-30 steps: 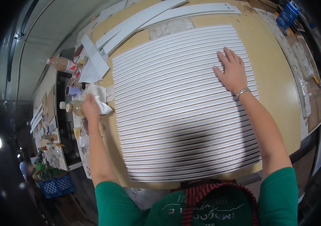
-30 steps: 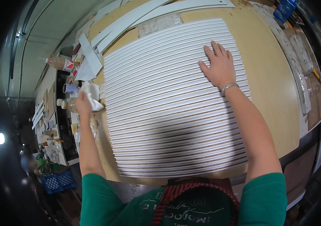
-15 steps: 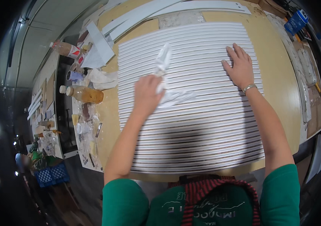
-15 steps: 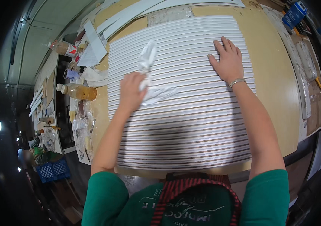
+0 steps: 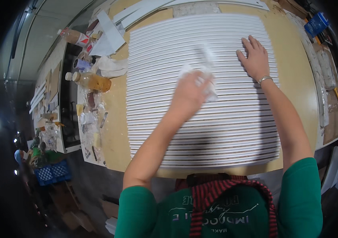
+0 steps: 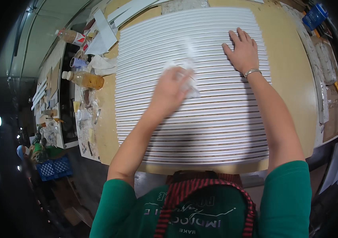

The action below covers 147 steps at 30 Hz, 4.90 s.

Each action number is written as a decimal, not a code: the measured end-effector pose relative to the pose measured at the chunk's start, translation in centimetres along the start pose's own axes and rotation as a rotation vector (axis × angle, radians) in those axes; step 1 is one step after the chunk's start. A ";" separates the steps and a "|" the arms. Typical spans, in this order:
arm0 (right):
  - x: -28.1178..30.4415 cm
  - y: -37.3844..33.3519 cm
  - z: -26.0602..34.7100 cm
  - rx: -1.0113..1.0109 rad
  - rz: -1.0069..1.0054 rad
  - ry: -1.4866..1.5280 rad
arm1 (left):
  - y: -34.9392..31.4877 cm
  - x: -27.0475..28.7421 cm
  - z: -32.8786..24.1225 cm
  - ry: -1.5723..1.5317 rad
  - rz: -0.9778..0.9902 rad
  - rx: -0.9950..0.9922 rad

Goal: The worker is cleaning and finishing a slatted white furniture panel using a cloth and a sanding block.

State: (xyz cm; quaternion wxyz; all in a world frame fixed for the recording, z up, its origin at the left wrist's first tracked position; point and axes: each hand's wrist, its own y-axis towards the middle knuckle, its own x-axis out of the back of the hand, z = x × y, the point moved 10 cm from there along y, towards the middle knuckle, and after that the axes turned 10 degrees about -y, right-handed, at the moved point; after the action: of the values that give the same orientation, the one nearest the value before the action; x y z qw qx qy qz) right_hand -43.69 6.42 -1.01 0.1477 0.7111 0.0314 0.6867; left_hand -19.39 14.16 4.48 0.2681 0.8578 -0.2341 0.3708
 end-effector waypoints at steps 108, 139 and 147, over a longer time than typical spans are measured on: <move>4.0 -4.1 -6.5 -0.002 -0.357 0.255 | -1.6 5.6 16.1 0.430 -0.066 0.373; -0.1 8.1 -13.7 -0.111 -0.218 0.170 | -0.7 5.8 15.0 0.469 -0.108 0.321; 1.2 12.6 0.9 0.308 -0.298 0.321 | -0.9 5.7 15.2 0.420 -0.112 0.338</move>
State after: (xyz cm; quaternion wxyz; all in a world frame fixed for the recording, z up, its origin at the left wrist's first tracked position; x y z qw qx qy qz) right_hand -44.71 -5.48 3.37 0.1304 0.5948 0.2627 0.7484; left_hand -7.61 4.03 -0.23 0.1839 0.8063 -0.0603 0.5590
